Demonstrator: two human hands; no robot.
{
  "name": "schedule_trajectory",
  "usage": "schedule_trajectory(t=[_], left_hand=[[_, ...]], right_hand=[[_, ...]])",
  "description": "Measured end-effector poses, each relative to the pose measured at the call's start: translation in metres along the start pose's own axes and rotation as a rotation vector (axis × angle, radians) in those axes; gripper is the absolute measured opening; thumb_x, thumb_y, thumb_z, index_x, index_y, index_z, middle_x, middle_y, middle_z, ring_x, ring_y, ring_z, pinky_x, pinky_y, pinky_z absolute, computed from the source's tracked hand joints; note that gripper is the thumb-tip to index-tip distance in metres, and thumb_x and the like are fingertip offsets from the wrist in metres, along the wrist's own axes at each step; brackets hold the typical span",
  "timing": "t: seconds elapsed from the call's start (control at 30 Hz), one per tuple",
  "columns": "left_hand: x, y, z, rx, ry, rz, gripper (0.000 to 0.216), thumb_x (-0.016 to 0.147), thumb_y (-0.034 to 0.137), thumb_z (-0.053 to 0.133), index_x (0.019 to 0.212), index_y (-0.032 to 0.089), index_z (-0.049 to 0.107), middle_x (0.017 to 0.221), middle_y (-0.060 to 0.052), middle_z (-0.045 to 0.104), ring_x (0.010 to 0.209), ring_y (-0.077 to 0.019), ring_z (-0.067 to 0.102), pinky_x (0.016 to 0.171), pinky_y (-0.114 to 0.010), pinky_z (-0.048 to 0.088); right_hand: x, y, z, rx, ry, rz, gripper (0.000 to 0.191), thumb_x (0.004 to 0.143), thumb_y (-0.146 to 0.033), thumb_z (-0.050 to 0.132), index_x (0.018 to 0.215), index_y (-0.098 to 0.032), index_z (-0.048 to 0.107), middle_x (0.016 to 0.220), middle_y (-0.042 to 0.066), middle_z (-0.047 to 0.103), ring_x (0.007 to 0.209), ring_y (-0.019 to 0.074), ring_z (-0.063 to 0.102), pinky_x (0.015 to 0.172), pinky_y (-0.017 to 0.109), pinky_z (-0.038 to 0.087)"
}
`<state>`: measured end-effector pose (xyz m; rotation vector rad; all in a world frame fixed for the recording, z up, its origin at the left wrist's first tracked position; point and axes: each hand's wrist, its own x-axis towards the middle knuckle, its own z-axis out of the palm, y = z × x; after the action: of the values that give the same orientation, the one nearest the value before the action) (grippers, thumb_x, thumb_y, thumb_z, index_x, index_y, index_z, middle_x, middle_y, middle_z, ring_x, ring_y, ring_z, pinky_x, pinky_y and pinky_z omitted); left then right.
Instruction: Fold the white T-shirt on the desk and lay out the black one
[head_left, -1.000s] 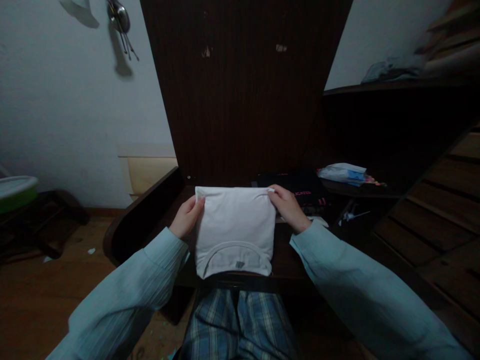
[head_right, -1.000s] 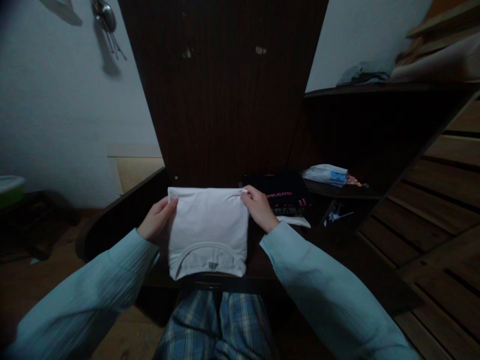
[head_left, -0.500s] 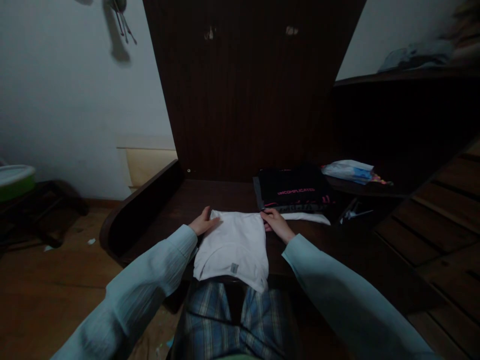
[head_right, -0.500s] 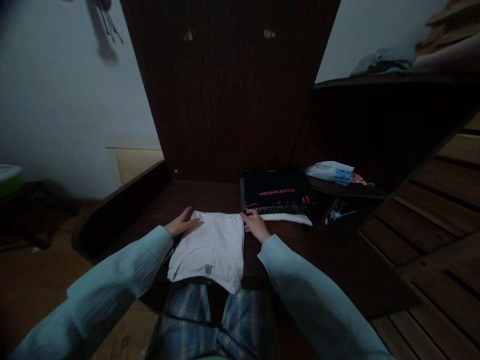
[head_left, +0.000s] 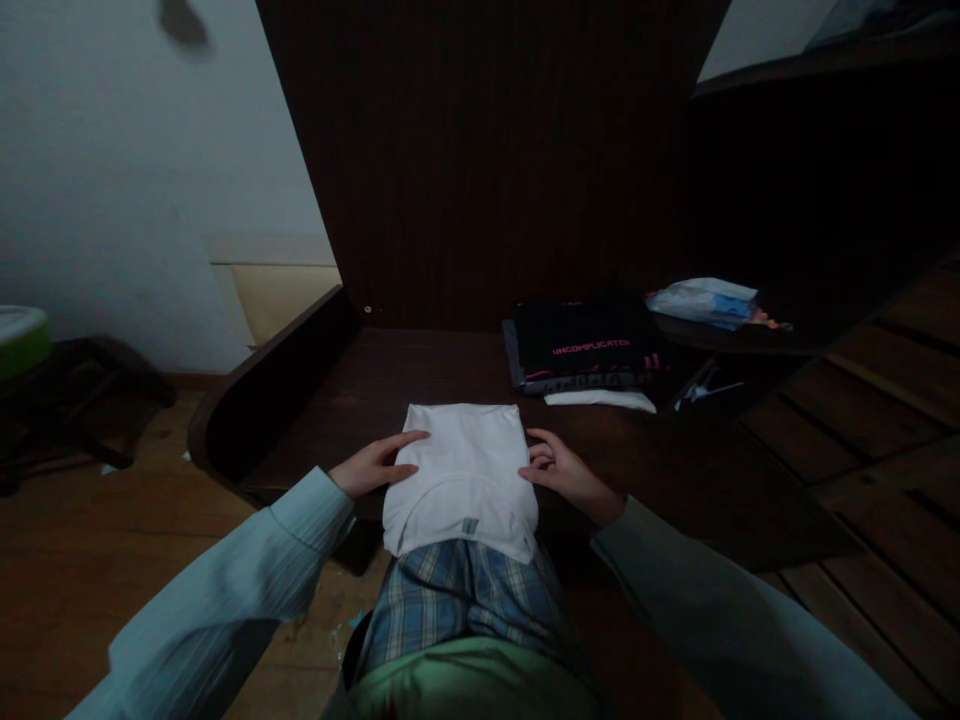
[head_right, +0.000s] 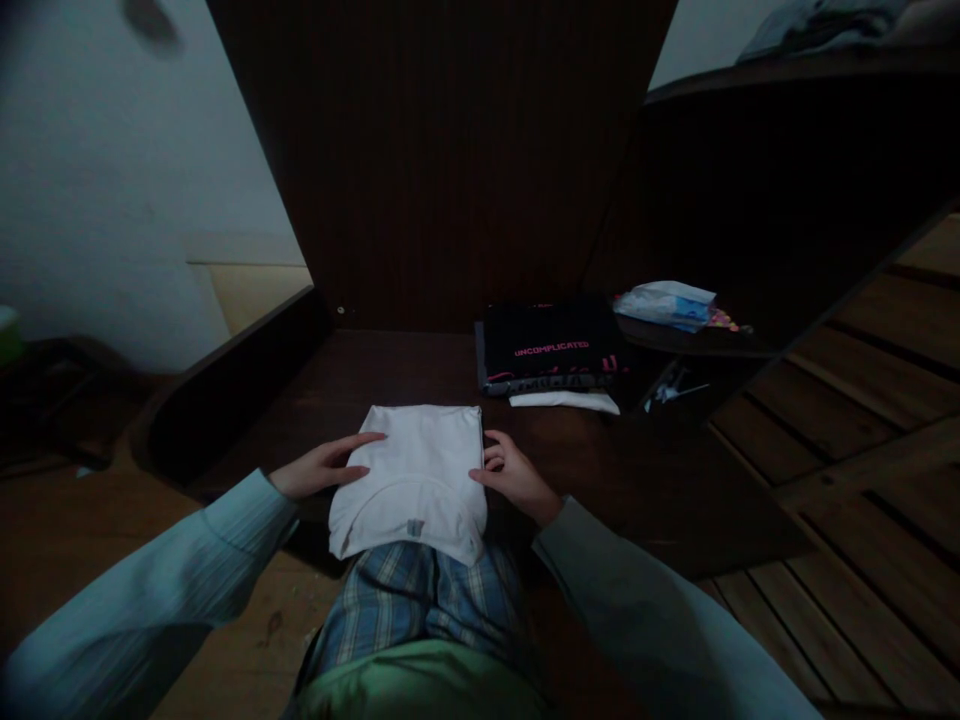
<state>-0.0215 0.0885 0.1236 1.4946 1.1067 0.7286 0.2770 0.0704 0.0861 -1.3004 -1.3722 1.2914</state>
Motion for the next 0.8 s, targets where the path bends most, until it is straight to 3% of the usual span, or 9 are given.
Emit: schedule_trajectory(t=[0.07,0.13,0.23,0.33,0.43,0.5,0.63,0.73,0.8], left_hand=[[-0.002,-0.002,0.007,0.004,0.001,-0.022,0.035,0.052,0.026,0.071,0.086,0.017,0.067,0.098,-0.007,0.065,0.094,-0.0208,0.058,0.082,-0.03,0.044],[-0.003,-0.005,0.014,-0.079,0.091,-0.061,0.032,0.051,0.028,0.071,0.08,0.014,0.066,0.082,-0.005,0.066,0.078,-0.0191,0.061,0.071,-0.03,0.047],[-0.004,-0.01,0.021,-0.334,0.403,-0.124,0.036,0.051,0.029,0.069,0.082,0.013,0.06,0.067,-0.001,0.061,0.059,-0.015,0.058,0.056,-0.027,0.047],[-0.01,-0.012,0.029,-0.553,0.762,-0.162,0.032,0.057,0.025,0.062,0.087,0.014,0.054,0.067,0.001,0.059,0.059,-0.0126,0.058,0.055,-0.024,0.046],[-0.025,-0.01,0.05,-0.703,0.9,-0.156,0.034,0.066,0.02,0.052,0.099,0.017,0.051,0.073,0.0,0.06,0.068,-0.0123,0.06,0.063,-0.024,0.049],[-0.037,-0.007,0.073,-0.776,0.801,-0.151,0.041,0.069,0.02,0.048,0.109,0.018,0.047,0.077,-0.002,0.061,0.079,-0.014,0.062,0.073,-0.026,0.049],[-0.054,-0.003,0.115,-0.836,0.368,-0.223,0.062,0.067,0.019,0.055,0.126,0.023,0.036,0.103,-0.007,0.06,0.102,-0.0192,0.058,0.084,-0.028,0.045],[-0.056,0.0,0.124,-0.793,0.045,-0.311,0.067,0.068,0.022,0.06,0.129,0.022,0.033,0.108,-0.011,0.06,0.093,-0.0194,0.061,0.077,-0.028,0.045],[-0.055,0.004,0.116,-0.67,-0.109,-0.256,0.059,0.071,0.031,0.06,0.125,0.018,0.04,0.098,-0.012,0.063,0.083,-0.0188,0.063,0.074,-0.03,0.045]], right_hand=[[0.008,-0.006,0.004,0.005,-0.028,-0.038,0.062,0.053,-0.029,0.07,0.109,-0.018,0.046,0.074,-0.002,0.057,0.069,0.0118,0.055,0.07,0.029,0.045],[0.017,-0.014,0.007,-0.014,0.008,-0.076,0.055,0.057,-0.03,0.067,0.107,-0.019,0.048,0.081,0.001,0.059,0.079,0.0138,0.056,0.077,0.031,0.044],[0.025,-0.025,0.008,-0.032,0.133,-0.127,0.047,0.059,-0.034,0.065,0.101,-0.019,0.052,0.095,0.005,0.058,0.088,0.0155,0.055,0.082,0.033,0.043],[0.013,-0.028,0.008,0.011,0.188,-0.144,0.043,0.06,-0.039,0.064,0.095,-0.019,0.053,0.099,0.008,0.058,0.087,0.0154,0.055,0.08,0.033,0.044],[-0.016,-0.021,0.013,0.043,0.155,-0.102,0.04,0.061,-0.044,0.063,0.09,-0.018,0.054,0.089,0.006,0.061,0.077,0.0142,0.057,0.072,0.03,0.045],[-0.04,-0.009,0.021,0.044,0.054,-0.025,0.038,0.066,-0.049,0.059,0.086,-0.018,0.055,0.077,0.004,0.062,0.065,0.013,0.057,0.063,0.028,0.045],[-0.073,0.025,0.041,0.081,-0.25,0.212,0.044,0.068,-0.063,0.05,0.079,-0.021,0.061,0.066,0.004,0.063,0.054,0.0148,0.057,0.052,0.029,0.04],[-0.078,0.043,0.054,0.226,-0.256,0.343,0.049,0.06,-0.07,0.053,0.08,-0.026,0.063,0.077,0.004,0.066,0.067,0.0195,0.062,0.063,0.034,0.043],[-0.076,0.046,0.06,0.338,-0.216,0.376,0.056,0.05,-0.072,0.059,0.081,-0.026,0.063,0.086,0.005,0.066,0.079,0.0225,0.062,0.074,0.038,0.043]])
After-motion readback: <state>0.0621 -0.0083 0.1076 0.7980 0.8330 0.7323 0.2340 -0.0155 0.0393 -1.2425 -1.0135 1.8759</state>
